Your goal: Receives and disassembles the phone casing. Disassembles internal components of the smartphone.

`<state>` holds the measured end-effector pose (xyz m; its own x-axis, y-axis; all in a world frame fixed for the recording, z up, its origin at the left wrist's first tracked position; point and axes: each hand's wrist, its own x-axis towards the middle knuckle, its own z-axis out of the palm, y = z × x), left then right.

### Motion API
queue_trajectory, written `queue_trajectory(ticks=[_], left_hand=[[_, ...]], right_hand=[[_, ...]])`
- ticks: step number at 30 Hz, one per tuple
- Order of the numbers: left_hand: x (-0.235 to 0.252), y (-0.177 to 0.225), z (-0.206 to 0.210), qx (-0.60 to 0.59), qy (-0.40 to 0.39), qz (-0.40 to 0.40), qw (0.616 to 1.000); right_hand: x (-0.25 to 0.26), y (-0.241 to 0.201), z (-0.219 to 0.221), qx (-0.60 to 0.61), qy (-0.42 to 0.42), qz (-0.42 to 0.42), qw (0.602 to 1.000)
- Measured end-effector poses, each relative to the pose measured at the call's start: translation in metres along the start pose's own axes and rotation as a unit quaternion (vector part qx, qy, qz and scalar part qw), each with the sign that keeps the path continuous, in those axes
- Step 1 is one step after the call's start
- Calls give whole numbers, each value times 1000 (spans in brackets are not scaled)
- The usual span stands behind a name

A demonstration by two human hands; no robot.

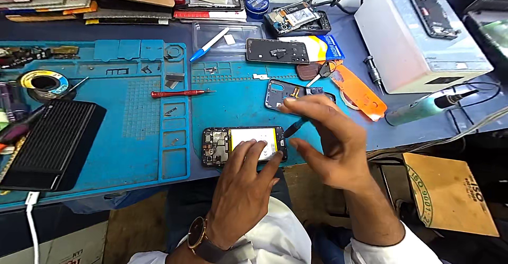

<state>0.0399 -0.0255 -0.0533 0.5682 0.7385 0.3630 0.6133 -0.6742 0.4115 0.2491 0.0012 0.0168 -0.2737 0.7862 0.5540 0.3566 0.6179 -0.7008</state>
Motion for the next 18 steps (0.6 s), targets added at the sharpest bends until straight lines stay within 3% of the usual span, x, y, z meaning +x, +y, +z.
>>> queue_trajectory(ticks=[3,7,11,18], left_hand=[[1,2,-1,3,-1,-1,1000],[6,4,-5,1,1,-10,1000],[17,5,-9,3,18,-19,1000],[38,5,-10,-15,81,-65,995]], right_hand=[[-4,3,6,-65,72,9,995],[-4,2,0,37,20,1,999],[-9,3,8,-55,99,42,993],[-19,-13,11,98,203,108,968]])
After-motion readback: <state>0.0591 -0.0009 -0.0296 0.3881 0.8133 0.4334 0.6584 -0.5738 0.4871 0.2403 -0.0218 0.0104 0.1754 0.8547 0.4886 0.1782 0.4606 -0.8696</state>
